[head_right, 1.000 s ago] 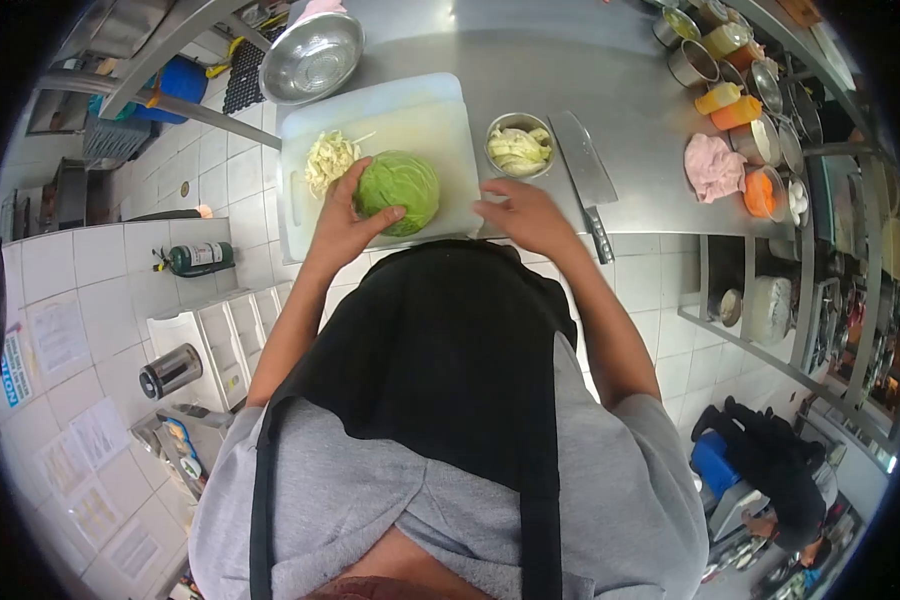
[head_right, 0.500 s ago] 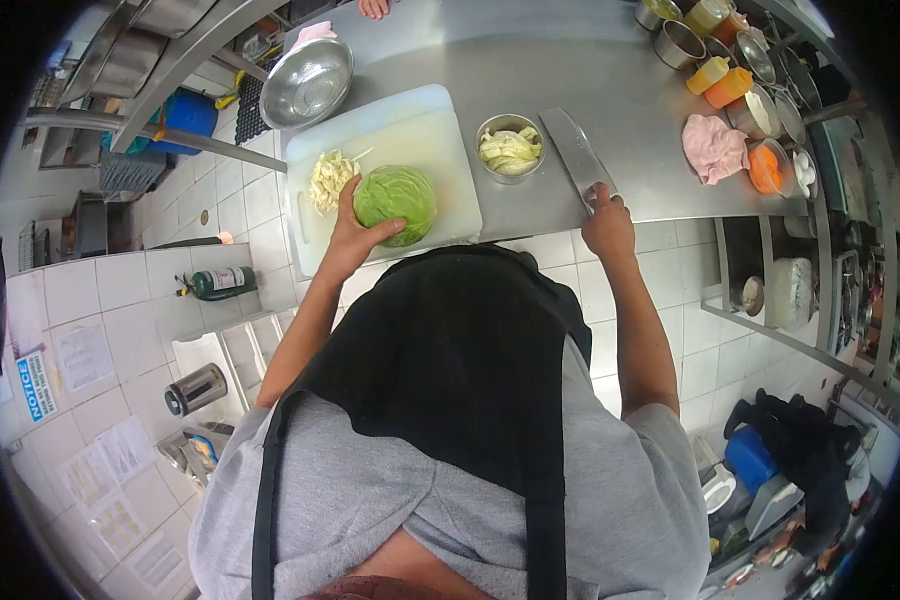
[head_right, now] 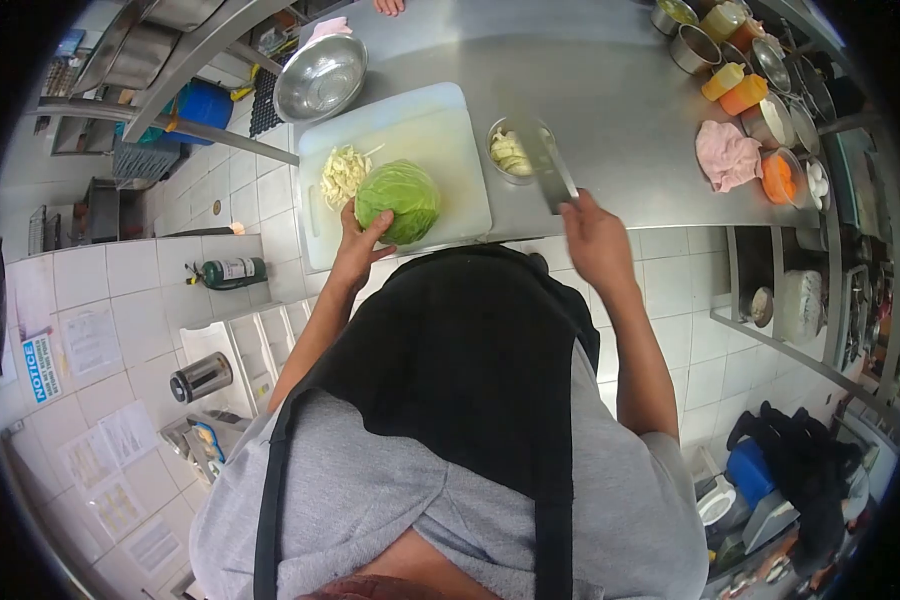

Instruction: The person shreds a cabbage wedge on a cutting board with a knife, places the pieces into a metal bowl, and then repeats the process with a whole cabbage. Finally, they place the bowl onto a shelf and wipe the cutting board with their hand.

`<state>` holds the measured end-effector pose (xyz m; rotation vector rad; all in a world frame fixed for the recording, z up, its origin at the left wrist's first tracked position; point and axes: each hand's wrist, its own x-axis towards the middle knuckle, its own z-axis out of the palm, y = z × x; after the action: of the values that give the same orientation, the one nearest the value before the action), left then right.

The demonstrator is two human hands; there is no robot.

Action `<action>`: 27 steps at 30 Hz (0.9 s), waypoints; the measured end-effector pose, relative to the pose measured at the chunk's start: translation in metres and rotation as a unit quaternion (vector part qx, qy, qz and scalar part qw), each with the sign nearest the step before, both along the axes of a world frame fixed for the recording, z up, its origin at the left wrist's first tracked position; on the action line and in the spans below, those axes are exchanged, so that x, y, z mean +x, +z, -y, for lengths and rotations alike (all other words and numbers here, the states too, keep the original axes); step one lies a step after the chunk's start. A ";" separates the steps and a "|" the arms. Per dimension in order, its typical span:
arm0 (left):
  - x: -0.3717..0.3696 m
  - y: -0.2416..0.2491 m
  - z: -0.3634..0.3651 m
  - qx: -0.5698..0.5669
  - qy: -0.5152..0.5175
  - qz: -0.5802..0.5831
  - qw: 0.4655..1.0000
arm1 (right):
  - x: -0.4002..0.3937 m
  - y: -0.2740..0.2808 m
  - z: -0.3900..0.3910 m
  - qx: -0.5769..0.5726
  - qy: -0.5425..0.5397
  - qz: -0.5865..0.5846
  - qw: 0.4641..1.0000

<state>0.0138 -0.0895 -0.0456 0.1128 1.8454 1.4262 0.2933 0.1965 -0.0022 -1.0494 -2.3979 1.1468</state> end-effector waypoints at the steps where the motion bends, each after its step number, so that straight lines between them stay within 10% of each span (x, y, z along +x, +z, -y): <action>1: -0.001 0.001 -0.001 0.001 -0.009 0.007 1.000 | -0.011 0.010 0.005 0.045 0.057 0.061 0.995; 15: 0.004 -0.002 -0.020 0.080 0.032 -0.012 0.996 | -0.094 -0.037 0.038 0.005 0.222 0.067 0.973; 27: 0.003 -0.027 -0.016 0.104 -0.111 -0.291 0.945 | -0.088 -0.028 0.033 0.074 0.188 0.020 0.979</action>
<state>0.0165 -0.0735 -0.0730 0.9053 2.0426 1.5245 0.2054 0.1633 -0.0297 -0.5905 -2.7435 1.0409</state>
